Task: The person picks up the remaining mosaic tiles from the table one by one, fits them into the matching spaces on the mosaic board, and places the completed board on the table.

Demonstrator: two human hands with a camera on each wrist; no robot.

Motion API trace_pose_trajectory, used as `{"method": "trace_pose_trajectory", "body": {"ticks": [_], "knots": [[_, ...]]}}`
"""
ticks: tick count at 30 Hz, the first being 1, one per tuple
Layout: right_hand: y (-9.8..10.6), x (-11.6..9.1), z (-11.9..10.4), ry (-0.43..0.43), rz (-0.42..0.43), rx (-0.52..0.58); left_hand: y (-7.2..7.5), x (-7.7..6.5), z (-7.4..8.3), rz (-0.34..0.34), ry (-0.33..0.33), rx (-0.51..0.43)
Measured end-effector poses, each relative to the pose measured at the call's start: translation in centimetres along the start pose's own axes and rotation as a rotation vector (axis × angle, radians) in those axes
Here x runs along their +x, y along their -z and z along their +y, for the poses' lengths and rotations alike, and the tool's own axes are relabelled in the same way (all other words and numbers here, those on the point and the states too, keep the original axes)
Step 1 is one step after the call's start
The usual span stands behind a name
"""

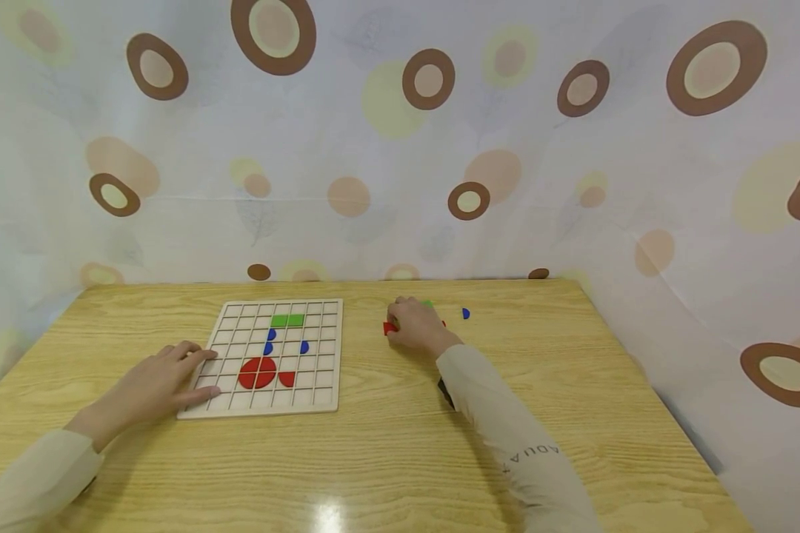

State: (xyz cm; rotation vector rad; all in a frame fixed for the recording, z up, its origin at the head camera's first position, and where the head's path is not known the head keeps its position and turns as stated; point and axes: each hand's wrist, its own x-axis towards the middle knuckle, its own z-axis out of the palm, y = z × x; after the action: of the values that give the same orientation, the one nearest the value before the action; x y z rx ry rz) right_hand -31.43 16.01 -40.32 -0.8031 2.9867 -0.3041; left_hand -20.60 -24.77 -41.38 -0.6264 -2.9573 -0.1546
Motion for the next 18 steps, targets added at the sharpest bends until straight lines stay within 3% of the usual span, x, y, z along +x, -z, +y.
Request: {"method": "trace_pose_trajectory", "body": {"ticks": [11,18], "knots": [[0.1,0.0,-0.8,0.042,0.057,-0.033,0.0,0.0,0.1,0.006,0.001,-0.002],[0.3,0.0,-2.2,-0.009,0.046,0.014,0.0,0.0,0.1,-0.004,0.009,-0.009]]}}
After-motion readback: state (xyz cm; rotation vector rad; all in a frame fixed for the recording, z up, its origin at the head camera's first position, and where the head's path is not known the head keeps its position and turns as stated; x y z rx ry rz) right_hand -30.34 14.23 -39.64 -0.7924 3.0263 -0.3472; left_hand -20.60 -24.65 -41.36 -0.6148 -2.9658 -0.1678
